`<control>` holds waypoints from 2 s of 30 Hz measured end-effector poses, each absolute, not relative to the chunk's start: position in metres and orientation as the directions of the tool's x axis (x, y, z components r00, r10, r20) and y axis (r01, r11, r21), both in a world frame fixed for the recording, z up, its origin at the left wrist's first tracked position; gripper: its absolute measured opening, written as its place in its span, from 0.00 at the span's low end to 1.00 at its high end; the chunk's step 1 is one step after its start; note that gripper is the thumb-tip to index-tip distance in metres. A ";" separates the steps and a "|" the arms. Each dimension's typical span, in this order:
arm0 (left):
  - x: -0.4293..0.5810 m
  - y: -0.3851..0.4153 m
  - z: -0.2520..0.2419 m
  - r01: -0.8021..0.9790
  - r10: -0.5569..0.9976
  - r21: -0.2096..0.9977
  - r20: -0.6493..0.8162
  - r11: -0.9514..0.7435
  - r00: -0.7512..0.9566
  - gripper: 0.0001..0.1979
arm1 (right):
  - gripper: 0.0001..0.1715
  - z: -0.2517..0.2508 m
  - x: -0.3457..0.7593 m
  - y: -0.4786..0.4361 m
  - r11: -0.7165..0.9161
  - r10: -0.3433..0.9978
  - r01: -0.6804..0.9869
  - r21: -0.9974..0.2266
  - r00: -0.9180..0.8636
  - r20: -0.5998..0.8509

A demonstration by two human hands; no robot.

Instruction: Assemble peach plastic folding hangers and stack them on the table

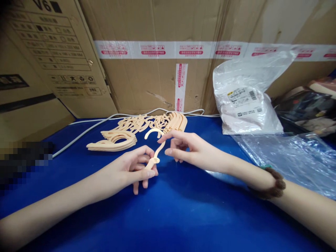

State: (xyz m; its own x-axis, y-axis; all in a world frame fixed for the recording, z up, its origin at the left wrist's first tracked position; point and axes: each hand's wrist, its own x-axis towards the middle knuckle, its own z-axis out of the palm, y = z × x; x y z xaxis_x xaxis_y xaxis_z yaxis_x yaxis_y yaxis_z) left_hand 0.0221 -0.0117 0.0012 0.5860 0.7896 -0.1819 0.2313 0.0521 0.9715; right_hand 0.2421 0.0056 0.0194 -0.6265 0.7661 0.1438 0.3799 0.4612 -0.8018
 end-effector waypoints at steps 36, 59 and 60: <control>0.018 -0.003 0.004 0.112 0.805 0.967 -0.253 0.229 0.536 0.10 | 0.20 -0.003 0.277 0.153 -0.014 1.000 0.763 -0.646 0.015 -0.005; 0.018 0.001 0.001 0.152 0.823 0.966 -0.258 0.210 0.506 0.07 | 0.21 -0.003 0.241 0.000 0.355 0.847 0.454 -0.817 -0.526 0.076; 0.018 0.001 0.001 0.155 0.823 0.965 -0.262 0.212 0.504 0.07 | 0.21 -0.004 0.241 -0.001 0.382 0.834 0.450 -0.807 -0.544 0.092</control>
